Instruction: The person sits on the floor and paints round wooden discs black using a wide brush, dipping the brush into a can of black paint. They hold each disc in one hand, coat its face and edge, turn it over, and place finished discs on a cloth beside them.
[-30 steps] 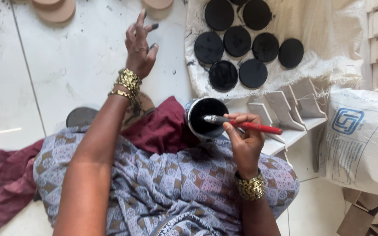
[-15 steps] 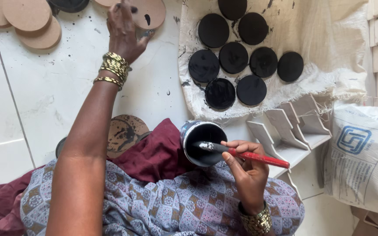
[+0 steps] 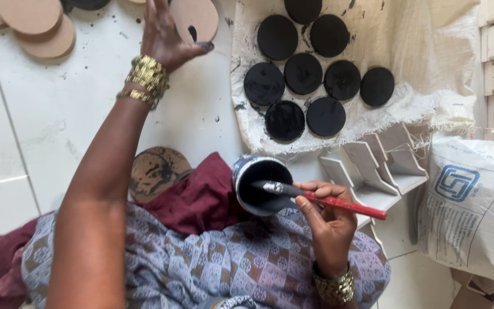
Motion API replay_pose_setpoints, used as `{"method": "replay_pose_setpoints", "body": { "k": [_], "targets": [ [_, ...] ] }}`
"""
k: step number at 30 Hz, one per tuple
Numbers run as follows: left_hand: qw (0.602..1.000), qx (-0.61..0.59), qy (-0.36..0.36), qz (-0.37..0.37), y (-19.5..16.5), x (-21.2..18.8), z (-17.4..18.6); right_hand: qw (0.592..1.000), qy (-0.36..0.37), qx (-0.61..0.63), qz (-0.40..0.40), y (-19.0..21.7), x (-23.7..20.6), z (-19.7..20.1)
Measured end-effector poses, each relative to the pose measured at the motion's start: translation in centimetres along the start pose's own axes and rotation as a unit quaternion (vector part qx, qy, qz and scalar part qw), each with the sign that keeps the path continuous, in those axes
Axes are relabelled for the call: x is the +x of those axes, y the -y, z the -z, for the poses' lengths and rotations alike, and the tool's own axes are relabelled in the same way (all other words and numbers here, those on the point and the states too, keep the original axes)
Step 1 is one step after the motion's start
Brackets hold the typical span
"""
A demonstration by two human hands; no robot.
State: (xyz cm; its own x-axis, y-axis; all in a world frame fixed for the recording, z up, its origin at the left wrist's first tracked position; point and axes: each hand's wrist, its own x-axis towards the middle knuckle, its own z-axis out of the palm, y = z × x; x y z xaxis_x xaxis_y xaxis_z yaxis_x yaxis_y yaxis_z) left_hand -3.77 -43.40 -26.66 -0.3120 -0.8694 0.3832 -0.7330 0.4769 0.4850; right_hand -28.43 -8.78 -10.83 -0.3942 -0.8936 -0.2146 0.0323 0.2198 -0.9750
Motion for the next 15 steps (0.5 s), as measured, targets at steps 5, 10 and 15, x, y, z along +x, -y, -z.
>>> {"method": "replay_pose_setpoints", "body": {
  "k": [5, 10, 15],
  "targets": [
    [0.984, -0.114, 0.132, 0.026, -3.8, -8.2, 4.1, 0.999, 0.016, 0.01, 0.044, 0.2, -0.5, -0.2],
    [0.979, -0.119, 0.136, 0.095, -5.3, -12.5, 5.8, 0.996, 0.034, -0.016, 0.08, -0.5, -0.9, 0.0],
    [0.974, -0.191, 0.058, 0.112, -6.2, -17.1, 7.0, 0.995, 0.041, -0.037, 0.085, -1.5, -0.7, -0.6]
  ]
}}
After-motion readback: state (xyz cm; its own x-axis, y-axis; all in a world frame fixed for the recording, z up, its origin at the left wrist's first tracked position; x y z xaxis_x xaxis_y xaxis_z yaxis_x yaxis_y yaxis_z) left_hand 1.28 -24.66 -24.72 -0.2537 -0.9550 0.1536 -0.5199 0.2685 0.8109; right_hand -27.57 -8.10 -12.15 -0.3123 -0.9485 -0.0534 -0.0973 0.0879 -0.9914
